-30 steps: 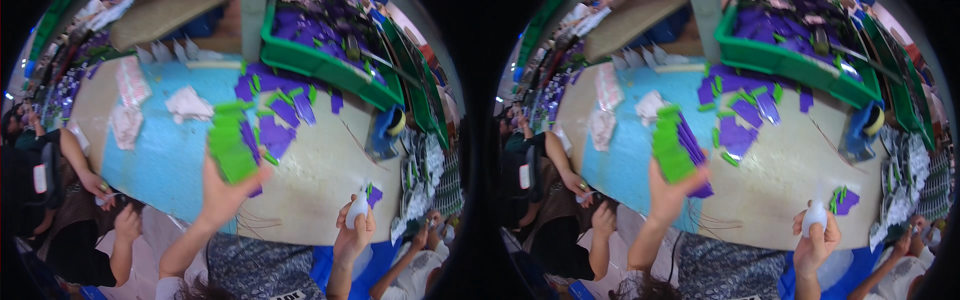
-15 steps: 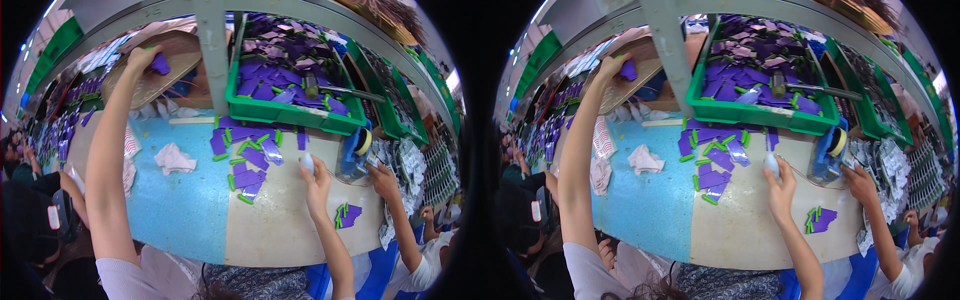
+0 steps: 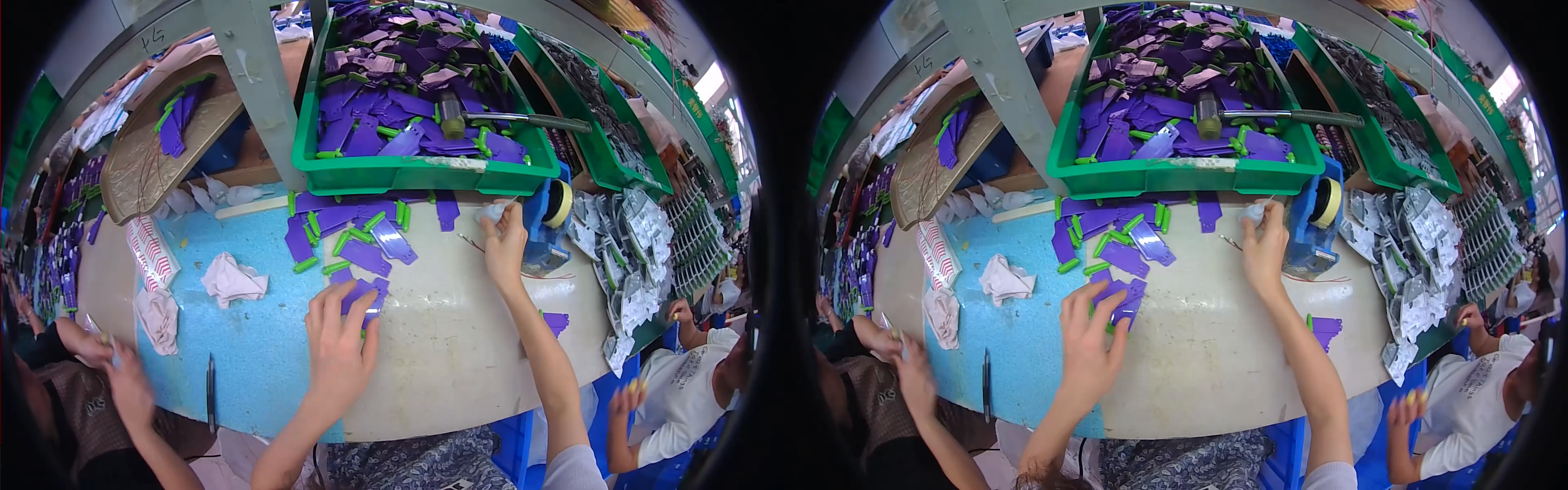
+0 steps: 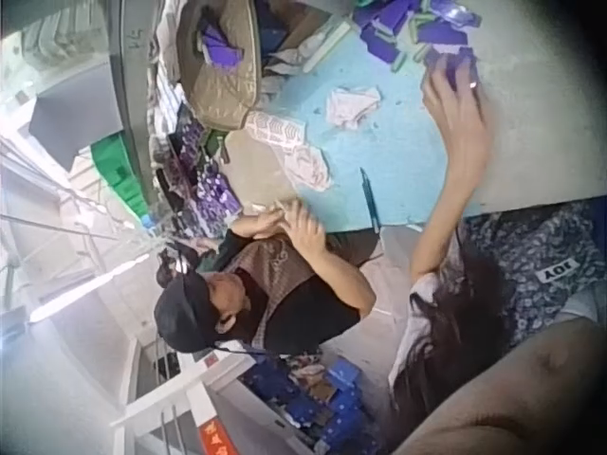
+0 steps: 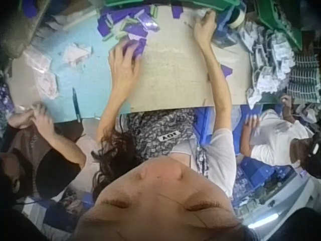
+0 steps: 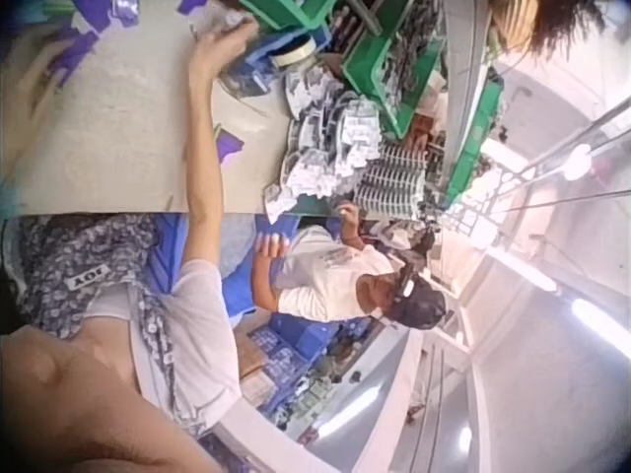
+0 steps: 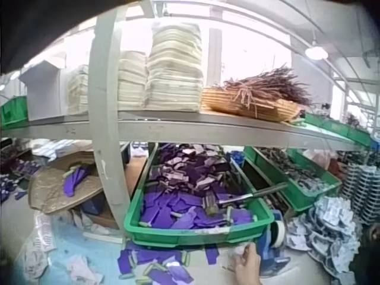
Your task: The person inserts wires into plastic parts, applies glue to them using a squeeze bottle, and presses matching plastic pieces together by hand before stacking them.
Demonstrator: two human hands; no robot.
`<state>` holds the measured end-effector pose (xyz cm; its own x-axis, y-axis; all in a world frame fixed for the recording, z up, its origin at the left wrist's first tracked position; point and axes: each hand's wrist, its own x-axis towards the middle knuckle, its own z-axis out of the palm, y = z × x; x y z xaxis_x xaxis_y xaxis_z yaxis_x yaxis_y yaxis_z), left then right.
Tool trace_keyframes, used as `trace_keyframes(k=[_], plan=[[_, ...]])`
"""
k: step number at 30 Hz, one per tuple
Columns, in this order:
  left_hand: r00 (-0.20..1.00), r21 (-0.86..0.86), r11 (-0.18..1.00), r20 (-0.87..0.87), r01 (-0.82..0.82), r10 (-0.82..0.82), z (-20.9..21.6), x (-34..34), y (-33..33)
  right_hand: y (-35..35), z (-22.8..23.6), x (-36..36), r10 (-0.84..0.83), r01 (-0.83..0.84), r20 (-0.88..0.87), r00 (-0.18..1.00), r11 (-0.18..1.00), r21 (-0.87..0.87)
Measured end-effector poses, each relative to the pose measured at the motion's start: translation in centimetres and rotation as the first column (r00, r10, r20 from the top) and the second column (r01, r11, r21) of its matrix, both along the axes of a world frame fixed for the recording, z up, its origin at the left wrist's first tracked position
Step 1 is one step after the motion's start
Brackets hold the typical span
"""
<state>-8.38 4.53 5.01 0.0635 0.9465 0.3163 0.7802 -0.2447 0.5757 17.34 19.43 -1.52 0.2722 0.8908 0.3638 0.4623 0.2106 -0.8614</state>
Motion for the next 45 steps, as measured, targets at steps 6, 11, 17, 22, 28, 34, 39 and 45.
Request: trace_keyframes(k=[6, 11, 17, 22, 28, 34, 39, 45], plan=[[0.994, 0.078, 0.991, 0.007, -0.111, 0.11, -2.9, -0.4, -0.4, -5.1, 2.8, -1.1, 0.164, -0.176, -0.183, 0.969, 0.983, -0.055], [0.826, 0.17, 0.842, -0.172, -0.511, 0.536, -5.3, -10.6, 3.3, -12.7, 6.2, -3.9, 0.341, -0.423, -0.353, 0.871, 0.887, -0.186], [0.235, -0.295, 0.951, 0.922, -0.093, 0.308, -1.2, -6.2, 1.6, -15.5, 6.6, -10.0, 0.621, -0.726, -0.385, 0.683, 0.636, -0.262], [-0.175, -0.189, 0.915, 0.948, 0.358, 0.264, -0.5, -3.3, -1.4, -15.8, 8.2, -11.8, 0.706, -0.747, -0.253, 0.661, 0.589, -0.31], [0.047, -0.175, 0.983, 0.984, 0.06, 0.172, 0.0, -4.6, 0.5, -16.8, 7.7, -10.6, 0.675, -0.705, -0.232, 0.701, 0.607, -0.367], [0.253, -0.202, 0.979, 0.947, -0.005, 0.197, 2.2, -6.1, 1.5, -17.7, 6.1, -8.7, 0.55, -0.664, -0.375, 0.746, 0.649, -0.371], [0.351, -0.304, 0.924, 0.912, 0.232, 0.212, 1.8, -0.6, -0.2, -17.5, 6.9, -9.2, 0.615, -0.654, -0.226, 0.756, 0.692, -0.306], [0.524, 0.042, 0.938, 0.838, -0.345, 0.155, -0.1, -12.9, 5.1, -13.0, 3.0, -4.1, 0.359, -0.363, -0.055, 0.932, 0.911, -0.196]])
